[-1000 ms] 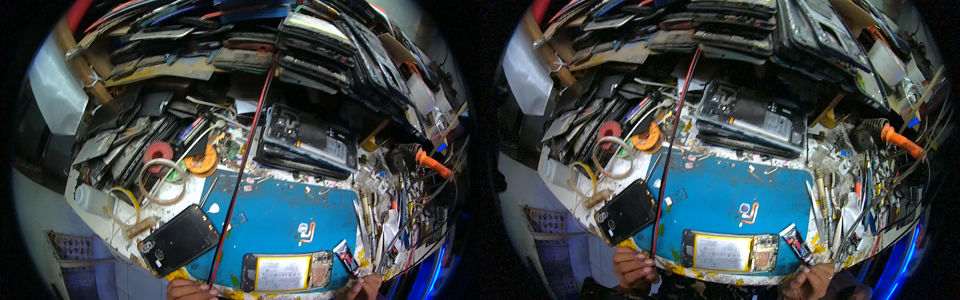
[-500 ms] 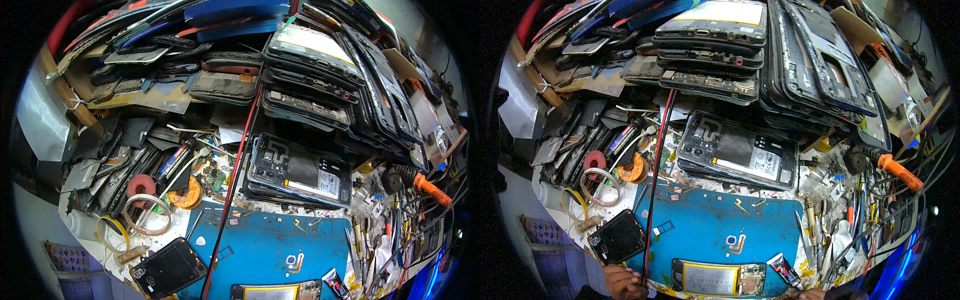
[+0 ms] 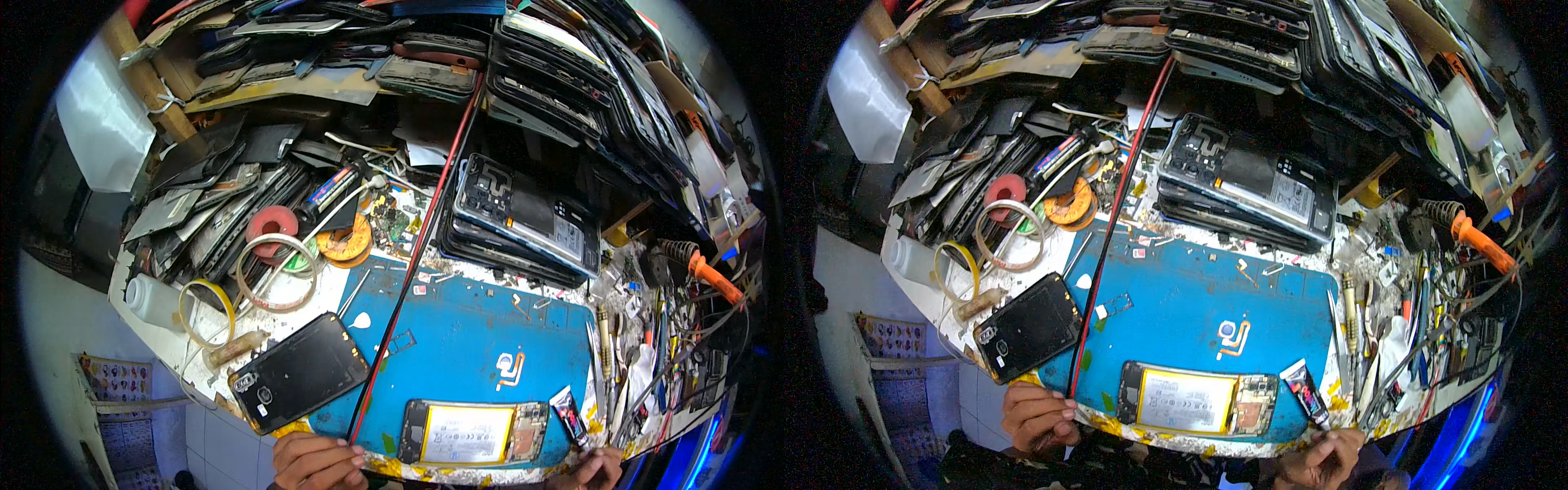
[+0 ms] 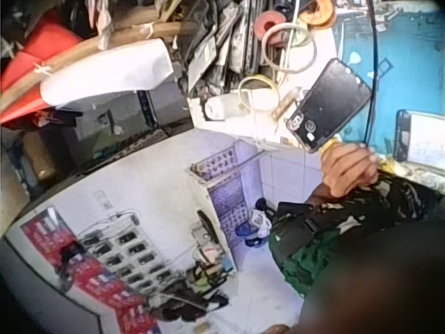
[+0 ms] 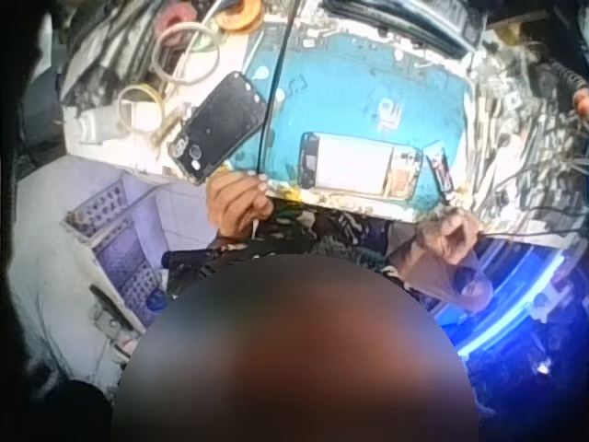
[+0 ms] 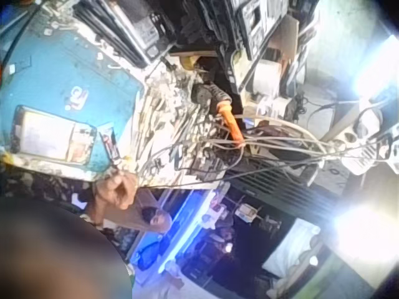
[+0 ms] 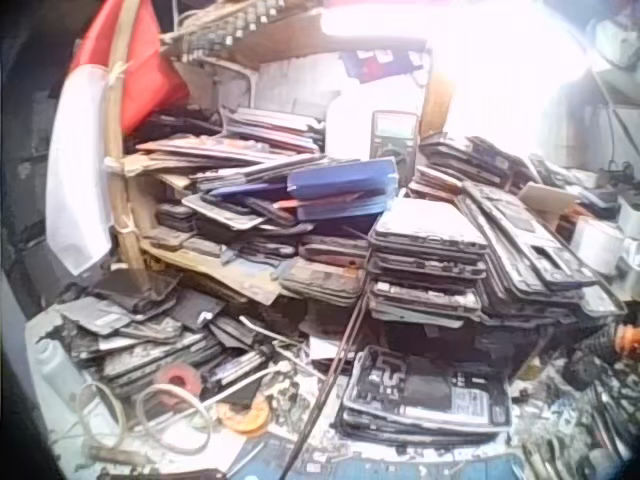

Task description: The person cleans a phone back cover with a toothbrush, then uses tweezers to peel adhesive from a small component and places it into the back cover. The person handles a disassembled phone, a battery, and a back cover on a cluttered workbench.

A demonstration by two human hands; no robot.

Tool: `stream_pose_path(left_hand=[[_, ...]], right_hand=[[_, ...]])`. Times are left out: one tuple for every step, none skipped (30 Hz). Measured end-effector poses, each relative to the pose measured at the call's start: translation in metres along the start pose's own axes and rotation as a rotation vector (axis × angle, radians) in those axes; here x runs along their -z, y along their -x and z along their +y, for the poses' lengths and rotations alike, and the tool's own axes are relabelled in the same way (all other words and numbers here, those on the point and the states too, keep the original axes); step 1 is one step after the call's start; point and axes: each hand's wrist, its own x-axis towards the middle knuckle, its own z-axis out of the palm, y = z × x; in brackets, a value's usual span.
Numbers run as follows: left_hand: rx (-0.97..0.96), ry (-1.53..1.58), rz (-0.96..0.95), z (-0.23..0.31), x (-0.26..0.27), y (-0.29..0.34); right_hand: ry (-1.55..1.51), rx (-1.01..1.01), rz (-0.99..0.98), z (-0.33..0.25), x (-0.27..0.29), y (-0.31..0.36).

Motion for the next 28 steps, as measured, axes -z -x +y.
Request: stream_pose_path(left_hand=[[0.001, 0.002, -0.030, 0.001, 0.000, -0.004], [0.003, 0.000, -0.058, 0.003, 0.002, -0.007], [0.039, -0.027, -0.094, 0.008, 0.003, -0.010], [0.008, -0.004, -0.113, 0.006, 0.004, -0.013], [-0.018, 0.014, -0.129, 0.004, 0.003, -0.015], [-0.035, 0.025, -0.144, 0.002, 0.004, -0.017], [-0.032, 0.049, -0.138, 0.002, 0.003, -0.017], [-0.046, 0.065, -0.091, 0.000, -0.001, -0.018], [-0.047, 0.068, -0.091, 0.000, -0.002, -0.018], [-0.050, 0.075, -0.092, 0.001, -0.002, -0.018], [-0.054, 0.073, -0.087, 0.000, -0.002, -0.017], [-0.062, 0.076, -0.083, -0.001, -0.003, -0.017], [-0.075, 0.084, -0.081, -0.001, -0.003, -0.017], [-0.066, 0.084, -0.075, 0.000, -0.004, -0.017], [-0.060, 0.089, -0.070, 0.000, -0.004, -0.016], [-0.055, 0.098, -0.066, 0.001, -0.005, -0.016], [-0.065, 0.100, -0.062, 0.000, -0.005, -0.016], [-0.075, 0.102, -0.058, -0.001, -0.006, -0.015], [-0.077, 0.112, -0.055, -0.002, -0.006, -0.014], [-0.084, 0.099, -0.057, -0.002, -0.006, -0.013], [-0.083, 0.094, -0.059, -0.002, -0.006, -0.012], [-0.076, 0.097, -0.059, -0.002, -0.006, -0.011], [-0.083, 0.091, -0.066, -0.002, -0.006, -0.010], [-0.084, 0.091, -0.071, -0.002, -0.006, -0.010], [-0.081, 0.099, -0.074, -0.002, -0.006, -0.010], [-0.078, 0.074, -0.098, -0.002, -0.004, -0.011], [-0.079, 0.067, -0.122, -0.002, 0.000, -0.013], [-0.090, 0.086, -0.153, -0.002, 0.001, -0.017]], right_hand=[[-0.006, -0.010, -0.013, 0.001, 0.000, 0.001], [-0.017, -0.020, -0.026, 0.001, 0.001, 0.001], [0.007, -0.005, -0.055, 0.002, 0.002, 0.000], [0.049, -0.074, -0.047, -0.001, 0.003, 0.002], [0.087, -0.141, -0.046, -0.005, 0.003, 0.005], [0.119, -0.208, -0.054, -0.007, 0.002, 0.005], [0.050, -0.037, -0.004, -0.002, -0.003, 0.000], [0.027, -0.047, 0.002, -0.003, -0.005, -0.001], [0.005, -0.058, 0.010, -0.003, -0.006, -0.002], [-0.012, -0.069, 0.020, -0.004, -0.008, -0.002], [0.020, -0.052, 0.039, -0.003, -0.010, -0.003], [0.015, -0.060, 0.039, -0.004, -0.011, -0.003], [0.016, -0.068, 0.045, -0.004, -0.011, -0.004], [0.022, -0.077, 0.055, -0.005, -0.012, -0.004], [0.052, -0.064, 0.054, -0.005, -0.014, -0.004], [0.054, -0.067, 0.047, -0.005, -0.014, -0.004], [0.057, -0.071, 0.041, -0.005, -0.014, -0.004], [0.060, -0.075, 0.034, -0.005, -0.013, -0.004], [0.051, -0.078, 0.028, -0.005, -0.013, -0.004], [0.042, -0.082, 0.021, -0.005, -0.013, -0.004], [0.033, -0.086, 0.013, -0.004, -0.012, -0.003], [0.024, -0.093, 0.015, -0.002, -0.011, -0.003], [0.016, -0.099, 0.016, 0.000, -0.010, -0.002], [0.008, -0.107, 0.018, 0.002, -0.008, 0.000], [0.044, -0.185, -0.046, 0.004, -0.004, 0.001], [0.082, -0.265, -0.106, 0.004, 0.004, 0.002], [0.141, -0.345, -0.158, 0.002, 0.015, 0.004], [0.167, -0.359, -0.122, 0.002, 0.026, 0.010]])
